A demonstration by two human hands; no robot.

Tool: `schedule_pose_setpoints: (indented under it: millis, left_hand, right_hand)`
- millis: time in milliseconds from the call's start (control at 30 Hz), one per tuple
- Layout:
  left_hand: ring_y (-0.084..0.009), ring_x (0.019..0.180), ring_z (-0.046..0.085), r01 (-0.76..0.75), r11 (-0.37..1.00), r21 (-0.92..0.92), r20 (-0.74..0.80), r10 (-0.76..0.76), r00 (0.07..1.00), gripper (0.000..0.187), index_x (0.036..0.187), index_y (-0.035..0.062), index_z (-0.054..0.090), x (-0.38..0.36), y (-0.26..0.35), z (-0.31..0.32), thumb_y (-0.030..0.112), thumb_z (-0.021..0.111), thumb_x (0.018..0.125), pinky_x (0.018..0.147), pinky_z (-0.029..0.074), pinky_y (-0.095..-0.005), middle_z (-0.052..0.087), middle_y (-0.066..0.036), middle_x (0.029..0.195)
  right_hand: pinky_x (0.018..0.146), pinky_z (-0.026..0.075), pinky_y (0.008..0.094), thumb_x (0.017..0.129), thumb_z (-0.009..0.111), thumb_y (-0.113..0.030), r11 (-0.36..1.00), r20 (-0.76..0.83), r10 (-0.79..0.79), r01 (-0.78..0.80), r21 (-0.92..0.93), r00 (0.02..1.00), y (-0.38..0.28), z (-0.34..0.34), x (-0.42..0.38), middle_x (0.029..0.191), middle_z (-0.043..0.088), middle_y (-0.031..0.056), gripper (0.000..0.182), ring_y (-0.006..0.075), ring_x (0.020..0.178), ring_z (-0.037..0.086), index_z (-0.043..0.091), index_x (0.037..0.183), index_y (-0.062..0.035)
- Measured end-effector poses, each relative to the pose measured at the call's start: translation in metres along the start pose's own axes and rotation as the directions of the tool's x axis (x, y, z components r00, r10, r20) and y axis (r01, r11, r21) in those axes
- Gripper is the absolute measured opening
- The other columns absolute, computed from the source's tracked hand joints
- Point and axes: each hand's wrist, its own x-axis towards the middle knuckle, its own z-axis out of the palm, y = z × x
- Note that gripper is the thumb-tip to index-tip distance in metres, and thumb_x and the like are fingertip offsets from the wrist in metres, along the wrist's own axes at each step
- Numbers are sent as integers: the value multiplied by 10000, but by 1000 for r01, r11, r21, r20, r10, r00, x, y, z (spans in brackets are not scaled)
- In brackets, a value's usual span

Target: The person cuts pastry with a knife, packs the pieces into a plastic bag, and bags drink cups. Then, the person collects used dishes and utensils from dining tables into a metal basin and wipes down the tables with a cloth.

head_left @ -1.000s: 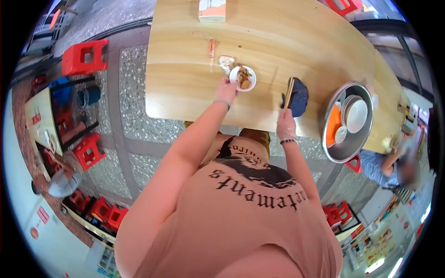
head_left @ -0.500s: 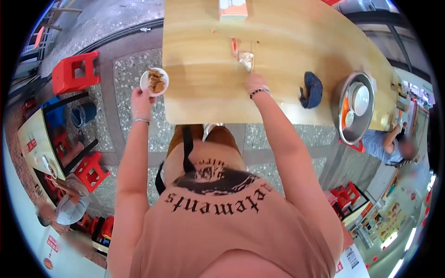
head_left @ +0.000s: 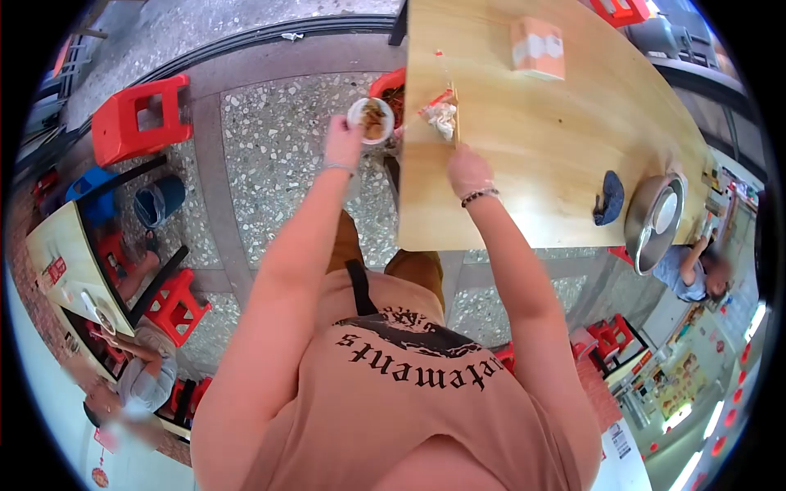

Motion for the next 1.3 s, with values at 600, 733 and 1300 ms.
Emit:
schedule_pose_setpoints:
  millis: [600,733,1300]
  left_hand:
    - [-313,869,620,-35,998,-48,246,46,968,303,1028,-8,530,59,6,-2,178,556,790,801,465,-370,627,-192,913]
    - [-333,884,620,8,995,101,319,-40,947,308,1033,-6,530,78,24,-5,180,556,789,807,465,-378,630,-203,931]
    - [-379,863,625,-567,479,670,634,29,773,289,951,48,656,200,0,82,265,528,810,758,494,-432,637,-236,936]
  right_hand:
    - [672,503,502,901,444,-272,990,-33,88,-84,111,996,-132,47,-21,760,633,239,292,431,732,624,572,831,-20]
    - [668,492,513,922,419,-275,922,39,179,-181,342,983,-147,66,-25,780,616,272,275,457,755,601,497,921,-11]
    - [765,450,497,901,437,-233,625,74,495,-414,662,866,-147,199,104,902,599,249,249,428,915,563,563,928,-21]
